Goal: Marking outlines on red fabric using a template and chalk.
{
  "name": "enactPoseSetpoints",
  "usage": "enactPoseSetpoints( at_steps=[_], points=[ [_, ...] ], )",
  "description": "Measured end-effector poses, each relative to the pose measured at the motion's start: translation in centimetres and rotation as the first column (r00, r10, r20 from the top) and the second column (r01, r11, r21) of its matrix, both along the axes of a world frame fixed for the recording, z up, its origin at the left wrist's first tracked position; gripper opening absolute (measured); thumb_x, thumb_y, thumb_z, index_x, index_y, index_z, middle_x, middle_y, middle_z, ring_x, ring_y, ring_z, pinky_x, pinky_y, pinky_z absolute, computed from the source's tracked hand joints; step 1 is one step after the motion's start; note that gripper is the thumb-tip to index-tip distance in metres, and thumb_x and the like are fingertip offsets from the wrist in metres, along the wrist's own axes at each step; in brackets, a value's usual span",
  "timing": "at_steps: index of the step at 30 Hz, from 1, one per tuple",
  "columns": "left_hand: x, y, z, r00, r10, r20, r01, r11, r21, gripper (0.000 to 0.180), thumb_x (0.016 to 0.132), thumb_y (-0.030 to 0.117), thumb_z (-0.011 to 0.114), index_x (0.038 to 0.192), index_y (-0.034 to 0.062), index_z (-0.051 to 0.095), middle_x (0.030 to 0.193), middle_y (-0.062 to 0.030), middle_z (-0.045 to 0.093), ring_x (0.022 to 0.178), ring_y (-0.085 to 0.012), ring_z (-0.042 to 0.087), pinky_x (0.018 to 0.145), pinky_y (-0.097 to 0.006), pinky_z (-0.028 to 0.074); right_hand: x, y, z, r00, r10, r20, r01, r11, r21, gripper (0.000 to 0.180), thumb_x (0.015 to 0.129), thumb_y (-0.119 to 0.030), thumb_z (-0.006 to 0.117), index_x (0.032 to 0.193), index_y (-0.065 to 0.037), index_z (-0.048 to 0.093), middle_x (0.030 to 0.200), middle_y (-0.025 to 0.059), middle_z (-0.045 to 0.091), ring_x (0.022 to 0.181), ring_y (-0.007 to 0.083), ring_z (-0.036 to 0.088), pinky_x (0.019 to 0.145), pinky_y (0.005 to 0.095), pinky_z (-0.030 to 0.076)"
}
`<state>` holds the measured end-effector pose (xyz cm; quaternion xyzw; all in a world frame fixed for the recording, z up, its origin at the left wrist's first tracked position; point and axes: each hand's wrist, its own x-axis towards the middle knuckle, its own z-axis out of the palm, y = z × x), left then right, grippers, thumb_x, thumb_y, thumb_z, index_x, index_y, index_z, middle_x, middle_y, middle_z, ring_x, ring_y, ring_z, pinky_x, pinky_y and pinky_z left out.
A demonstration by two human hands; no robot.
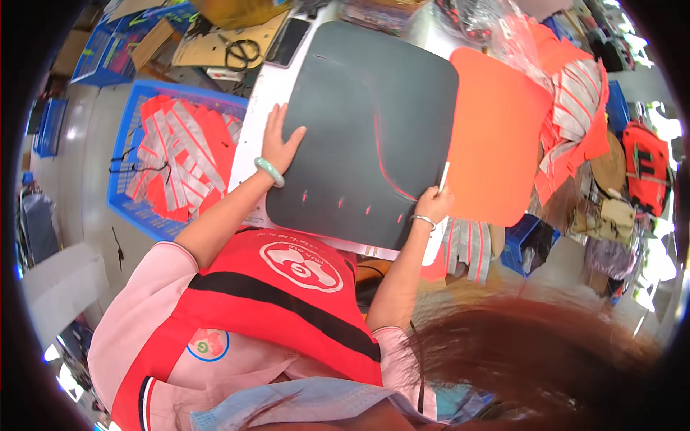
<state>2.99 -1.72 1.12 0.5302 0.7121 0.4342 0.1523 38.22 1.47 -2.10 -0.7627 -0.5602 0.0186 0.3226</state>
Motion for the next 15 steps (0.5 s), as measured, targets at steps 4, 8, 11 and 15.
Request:
enactPoseSetpoints(
  at_steps=[4,8,11,15],
  points=[
    [0.5,0.1,3.1,0.854,-0.154,0.498,0.122,0.988,0.095,0.054,0.086,0.008,0.060,0.135,0.0025,0.037,0.128,-0.0165,0.049,0.114,-0.0224,0.050,0.095,-0.032,0.040,-1.3,-0.4,2.7,0.995,-0.056,-0.078,0.041,0.984,-0.174,0.038,0.081,-0.013,0.049,0.117,-0.004,0.056,0.092,0.0177,0.053,0.087,0.0334,0.054,0.076,0.0412,0.044],
    [-1.8,0.5,0.4,0.554,0.054,0.831,0.101,0.986,-0.132,0.052,0.086,0.003,0.058,0.134,0.0041,0.038,0.110,-0.0110,0.060,0.093,-0.0143,0.059,0.080,-0.026,0.048,-0.4,0.2,2.7,0.995,0.020,-0.096,-0.036,0.986,-0.166,0.038,0.082,-0.015,0.050,0.117,-0.002,0.055,0.097,0.0175,0.054,0.088,0.0336,0.054,0.076,0.0424,0.044],
    [-3.5,1.0,0.4,0.544,0.000,0.839,0.113,0.991,-0.074,0.049,0.087,0.003,0.058,0.133,0.0048,0.040,0.106,-0.0106,0.062,0.090,-0.0150,0.060,0.077,-0.027,0.049,0.3,0.7,2.9,0.996,-0.014,-0.089,-0.003,0.983,-0.183,0.038,0.084,-0.020,0.053,0.117,-0.002,0.055,0.101,0.0200,0.056,0.095,0.0348,0.054,0.082,0.0420,0.044],
    [-6.9,0.5,0.5,0.584,-0.003,0.812,0.096,0.993,-0.065,0.050,0.087,0.003,0.057,0.133,0.0025,0.039,0.113,-0.0122,0.059,0.096,-0.0162,0.059,0.081,-0.027,0.049,-0.3,0.9,3.7,0.999,-0.032,-0.035,0.020,0.955,-0.297,0.043,0.085,-0.027,0.056,0.121,-0.003,0.052,0.107,0.0185,0.054,0.099,0.0339,0.054,0.083,0.0429,0.045]
  ],
)
